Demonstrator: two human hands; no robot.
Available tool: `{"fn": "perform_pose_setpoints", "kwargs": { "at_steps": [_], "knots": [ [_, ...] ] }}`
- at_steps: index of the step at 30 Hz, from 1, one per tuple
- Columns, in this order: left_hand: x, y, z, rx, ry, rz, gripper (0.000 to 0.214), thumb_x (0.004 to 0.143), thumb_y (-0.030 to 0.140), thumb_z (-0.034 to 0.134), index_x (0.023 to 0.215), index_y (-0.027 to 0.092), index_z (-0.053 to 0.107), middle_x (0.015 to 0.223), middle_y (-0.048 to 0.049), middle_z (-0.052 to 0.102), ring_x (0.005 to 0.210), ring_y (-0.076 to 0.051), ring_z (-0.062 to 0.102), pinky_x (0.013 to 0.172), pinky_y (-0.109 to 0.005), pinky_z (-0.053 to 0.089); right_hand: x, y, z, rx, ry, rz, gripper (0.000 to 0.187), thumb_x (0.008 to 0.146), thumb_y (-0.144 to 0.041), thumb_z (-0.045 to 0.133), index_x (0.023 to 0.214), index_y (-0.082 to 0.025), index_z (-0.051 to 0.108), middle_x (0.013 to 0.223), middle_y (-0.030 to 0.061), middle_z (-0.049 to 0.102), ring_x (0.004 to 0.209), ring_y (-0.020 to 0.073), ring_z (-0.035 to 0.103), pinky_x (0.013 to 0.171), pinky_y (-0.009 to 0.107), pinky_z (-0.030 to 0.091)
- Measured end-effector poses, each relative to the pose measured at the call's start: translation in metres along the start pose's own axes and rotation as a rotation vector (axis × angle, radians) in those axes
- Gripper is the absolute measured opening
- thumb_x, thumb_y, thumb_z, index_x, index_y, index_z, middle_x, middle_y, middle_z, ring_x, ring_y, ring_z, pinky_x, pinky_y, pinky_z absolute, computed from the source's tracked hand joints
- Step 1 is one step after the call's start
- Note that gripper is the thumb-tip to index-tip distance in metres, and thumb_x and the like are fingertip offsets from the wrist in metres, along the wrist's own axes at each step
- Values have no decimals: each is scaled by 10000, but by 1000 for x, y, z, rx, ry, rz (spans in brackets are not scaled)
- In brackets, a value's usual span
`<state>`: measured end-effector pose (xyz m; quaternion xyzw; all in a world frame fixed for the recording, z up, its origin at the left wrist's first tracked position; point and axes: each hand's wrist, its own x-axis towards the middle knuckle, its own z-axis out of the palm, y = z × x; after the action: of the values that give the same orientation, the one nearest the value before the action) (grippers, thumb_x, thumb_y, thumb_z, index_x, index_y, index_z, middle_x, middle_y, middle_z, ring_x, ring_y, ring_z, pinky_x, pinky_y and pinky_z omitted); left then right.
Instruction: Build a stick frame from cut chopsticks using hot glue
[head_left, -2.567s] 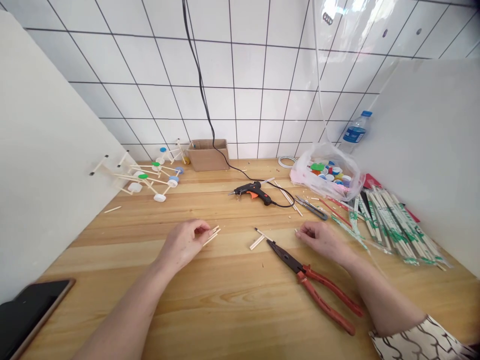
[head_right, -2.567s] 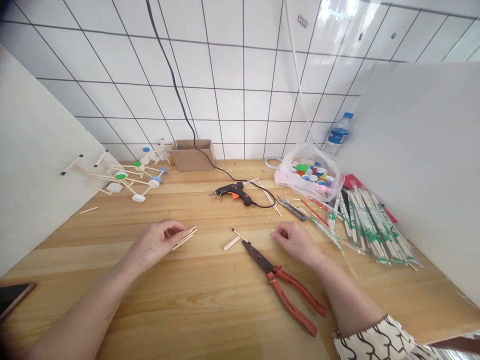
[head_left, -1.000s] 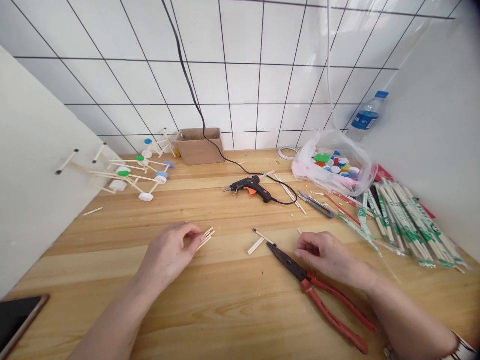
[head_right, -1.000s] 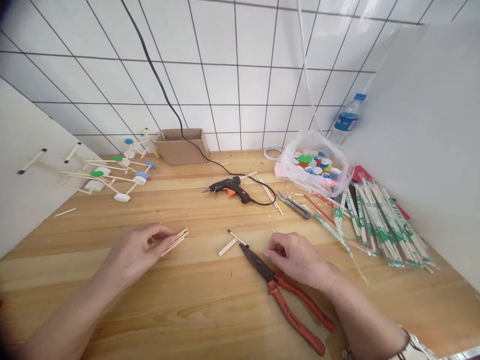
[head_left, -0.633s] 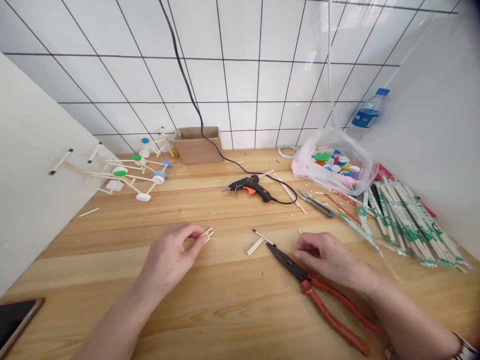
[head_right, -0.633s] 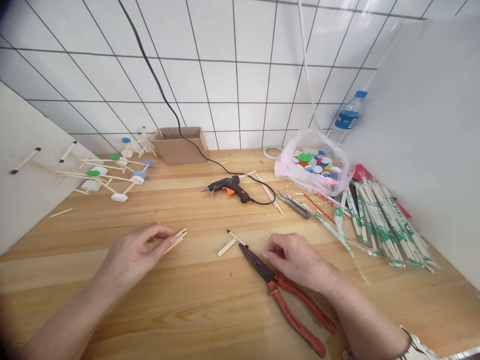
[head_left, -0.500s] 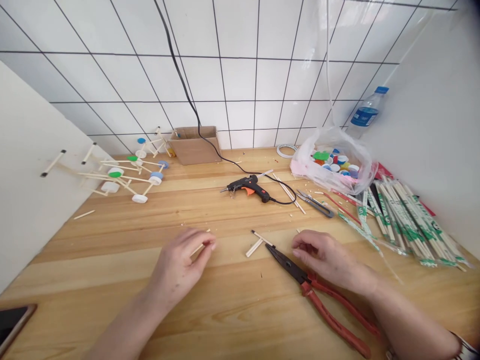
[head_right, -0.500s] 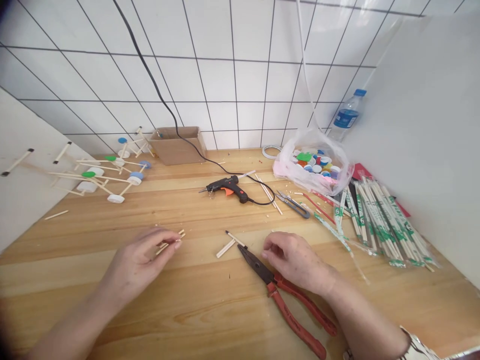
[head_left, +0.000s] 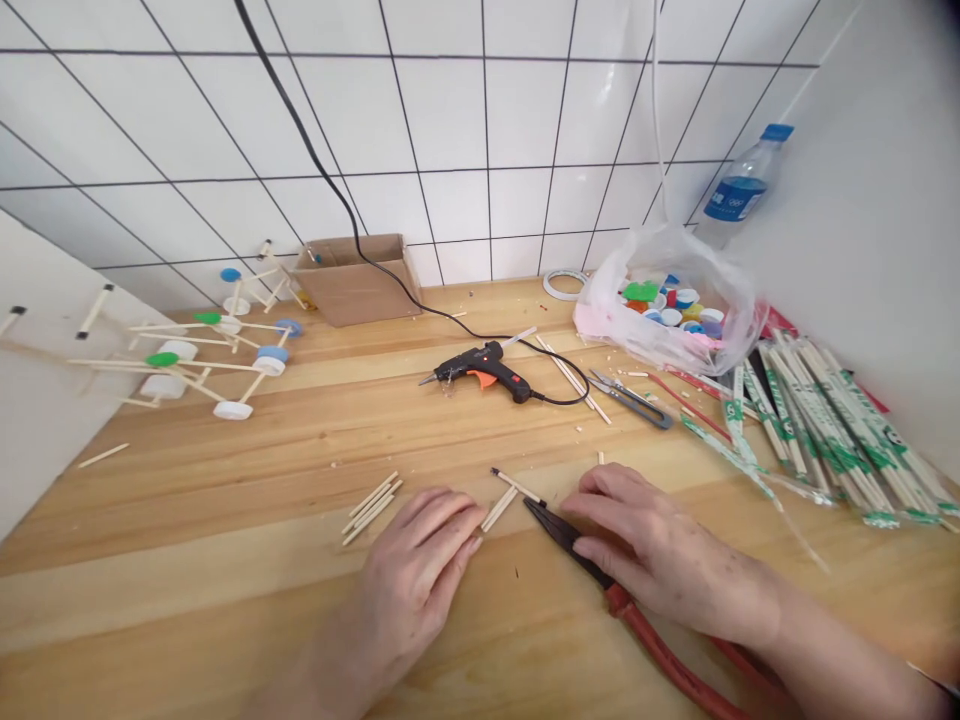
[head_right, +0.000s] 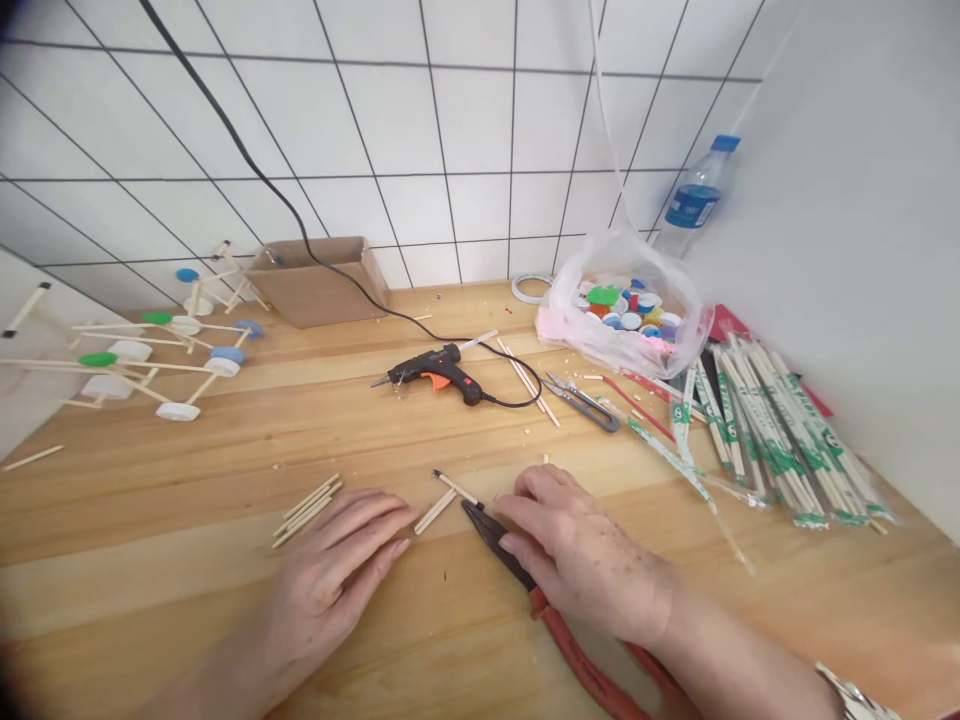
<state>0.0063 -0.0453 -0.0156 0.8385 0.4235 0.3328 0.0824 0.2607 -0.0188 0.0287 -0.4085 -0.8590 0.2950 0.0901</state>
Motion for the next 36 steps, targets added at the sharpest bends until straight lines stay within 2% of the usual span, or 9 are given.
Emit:
{"fn": "perform_pose_setpoints", "kwargs": {
  "at_steps": [5, 14, 23, 29, 36],
  "knots": [
    [2, 3, 1, -27, -10, 22, 223, 888, 82, 487, 1044, 164, 624, 946, -75, 681, 881, -188, 606, 776, -315, 529, -10, -6, -6, -75, -78, 106, 234, 758, -220, 684, 962, -192, 572, 993, 60, 567, 956, 237, 517, 861, 403, 446],
    [1, 1, 4, -34, -27, 39, 227, 890, 75, 488, 1053, 167, 616, 959, -75, 688, 894, -193, 609, 788, -329, 533, -15, -12, -7, -80, -156, 226, 271, 705, -302, 737, 855, -194, 540, 945, 57, 585, 906, 252, 534, 805, 396, 438],
    [0, 0, 5, -25, -39, 49, 234, 894, 68, 470, 1058, 164, 606, 973, -68, 692, 885, -189, 612, 825, -345, 517, -18, -12, 0, -63, -162, 229, 234, 744, -272, 689, 936, -204, 573, 984, 55, 610, 960, 258, 545, 866, 415, 422],
    [0, 0, 5, -25, -32, 56, 239, 886, 68, 462, 1040, 157, 622, 966, -75, 696, 890, -193, 615, 815, -335, 526, -18, -13, 1, -75, -167, 259, 229, 742, -262, 678, 944, -204, 587, 958, 61, 629, 930, 258, 573, 838, 403, 443],
    [2, 1, 4, -20, -31, 59, 252, 899, 76, 435, 1043, 169, 618, 961, -71, 700, 877, -189, 619, 804, -334, 532, -19, -12, 3, -92, -134, 228, 206, 733, -222, 658, 926, -201, 589, 937, 61, 633, 907, 245, 583, 825, 383, 448]
  ]
}}
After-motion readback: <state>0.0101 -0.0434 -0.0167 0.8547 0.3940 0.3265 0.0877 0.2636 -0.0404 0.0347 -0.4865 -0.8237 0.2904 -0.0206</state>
